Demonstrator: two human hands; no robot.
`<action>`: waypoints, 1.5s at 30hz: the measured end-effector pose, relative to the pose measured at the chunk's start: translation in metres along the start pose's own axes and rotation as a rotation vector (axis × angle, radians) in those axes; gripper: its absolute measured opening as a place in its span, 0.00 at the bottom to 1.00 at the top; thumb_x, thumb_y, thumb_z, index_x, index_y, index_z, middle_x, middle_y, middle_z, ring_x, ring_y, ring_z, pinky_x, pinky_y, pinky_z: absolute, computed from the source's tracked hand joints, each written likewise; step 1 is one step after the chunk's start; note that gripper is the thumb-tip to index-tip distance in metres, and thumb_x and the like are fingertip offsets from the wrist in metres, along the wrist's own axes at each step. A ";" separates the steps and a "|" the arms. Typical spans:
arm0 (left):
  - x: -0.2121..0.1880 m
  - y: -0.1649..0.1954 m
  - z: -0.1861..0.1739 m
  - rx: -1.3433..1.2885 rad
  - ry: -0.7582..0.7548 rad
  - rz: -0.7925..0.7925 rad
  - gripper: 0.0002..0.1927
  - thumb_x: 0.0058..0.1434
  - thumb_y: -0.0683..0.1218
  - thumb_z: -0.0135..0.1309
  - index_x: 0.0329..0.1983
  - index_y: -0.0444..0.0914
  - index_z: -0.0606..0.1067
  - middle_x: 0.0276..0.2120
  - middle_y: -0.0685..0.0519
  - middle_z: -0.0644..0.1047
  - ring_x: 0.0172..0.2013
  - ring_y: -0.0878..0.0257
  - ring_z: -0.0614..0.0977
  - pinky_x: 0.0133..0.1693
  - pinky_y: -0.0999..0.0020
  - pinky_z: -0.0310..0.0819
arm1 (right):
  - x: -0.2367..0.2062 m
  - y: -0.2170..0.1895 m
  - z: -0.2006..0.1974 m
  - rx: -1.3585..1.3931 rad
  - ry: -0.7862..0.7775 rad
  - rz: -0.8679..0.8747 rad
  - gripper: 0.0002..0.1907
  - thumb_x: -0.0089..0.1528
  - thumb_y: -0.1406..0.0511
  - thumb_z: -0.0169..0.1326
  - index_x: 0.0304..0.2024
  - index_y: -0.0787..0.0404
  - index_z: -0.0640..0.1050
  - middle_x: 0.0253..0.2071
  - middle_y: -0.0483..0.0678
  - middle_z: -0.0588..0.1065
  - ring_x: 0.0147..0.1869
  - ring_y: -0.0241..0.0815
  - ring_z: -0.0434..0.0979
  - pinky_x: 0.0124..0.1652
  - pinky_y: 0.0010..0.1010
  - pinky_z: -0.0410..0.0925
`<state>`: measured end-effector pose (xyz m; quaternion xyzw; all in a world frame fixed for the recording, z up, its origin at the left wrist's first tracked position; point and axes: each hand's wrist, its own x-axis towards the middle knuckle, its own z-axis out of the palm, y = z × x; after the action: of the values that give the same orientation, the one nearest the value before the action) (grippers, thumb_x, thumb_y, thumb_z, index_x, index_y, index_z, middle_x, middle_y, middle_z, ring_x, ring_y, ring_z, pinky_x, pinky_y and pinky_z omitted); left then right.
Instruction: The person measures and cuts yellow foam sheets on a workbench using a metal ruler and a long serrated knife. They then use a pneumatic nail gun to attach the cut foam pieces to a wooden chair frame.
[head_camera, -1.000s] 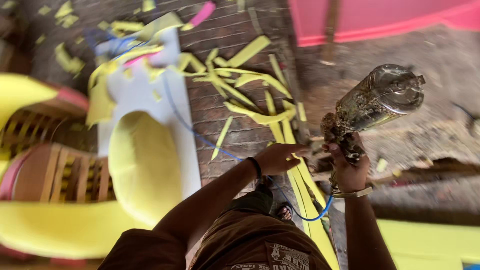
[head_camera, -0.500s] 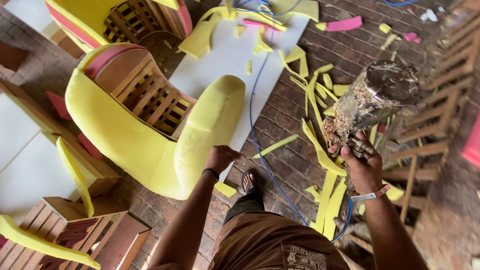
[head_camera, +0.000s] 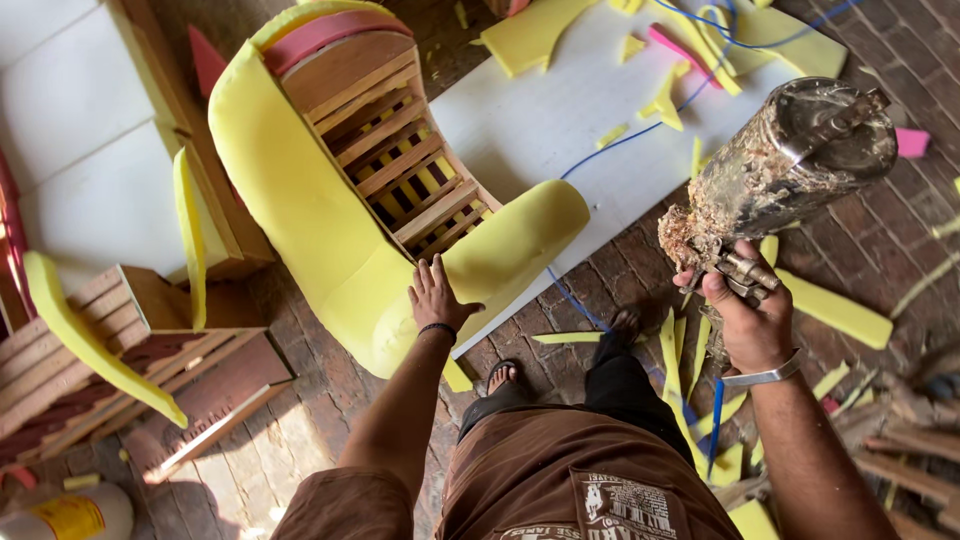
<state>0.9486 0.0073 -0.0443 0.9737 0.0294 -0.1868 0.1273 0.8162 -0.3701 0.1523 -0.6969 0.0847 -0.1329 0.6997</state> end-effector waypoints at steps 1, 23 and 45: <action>0.007 0.004 0.004 0.003 -0.014 -0.021 0.73 0.37 0.64 0.77 0.78 0.46 0.43 0.76 0.45 0.51 0.74 0.49 0.53 0.71 0.46 0.47 | 0.025 0.006 -0.009 -0.008 -0.058 -0.010 0.11 0.71 0.68 0.54 0.55 0.65 0.74 0.45 0.50 0.78 0.50 0.42 0.82 0.54 0.37 0.75; 0.084 0.174 0.016 -0.299 0.241 -0.542 0.44 0.54 0.53 0.63 0.73 0.43 0.59 0.74 0.43 0.56 0.73 0.47 0.57 0.70 0.54 0.53 | 0.505 0.035 -0.006 0.056 -0.773 0.230 0.27 0.67 0.61 0.55 0.66 0.64 0.70 0.50 0.47 0.80 0.49 0.39 0.82 0.51 0.33 0.74; 0.356 0.178 -0.085 -1.166 0.267 -0.871 0.27 0.59 0.52 0.59 0.62 0.40 0.74 0.55 0.45 0.80 0.56 0.55 0.82 0.58 0.62 0.75 | 0.775 0.073 0.329 -0.289 -1.152 -0.083 0.10 0.66 0.68 0.60 0.49 0.64 0.79 0.36 0.44 0.80 0.37 0.33 0.79 0.40 0.26 0.74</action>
<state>1.3281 -0.1392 -0.0584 0.6626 0.5227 -0.0546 0.5335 1.6580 -0.2927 0.1359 -0.7476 -0.3187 0.2524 0.5252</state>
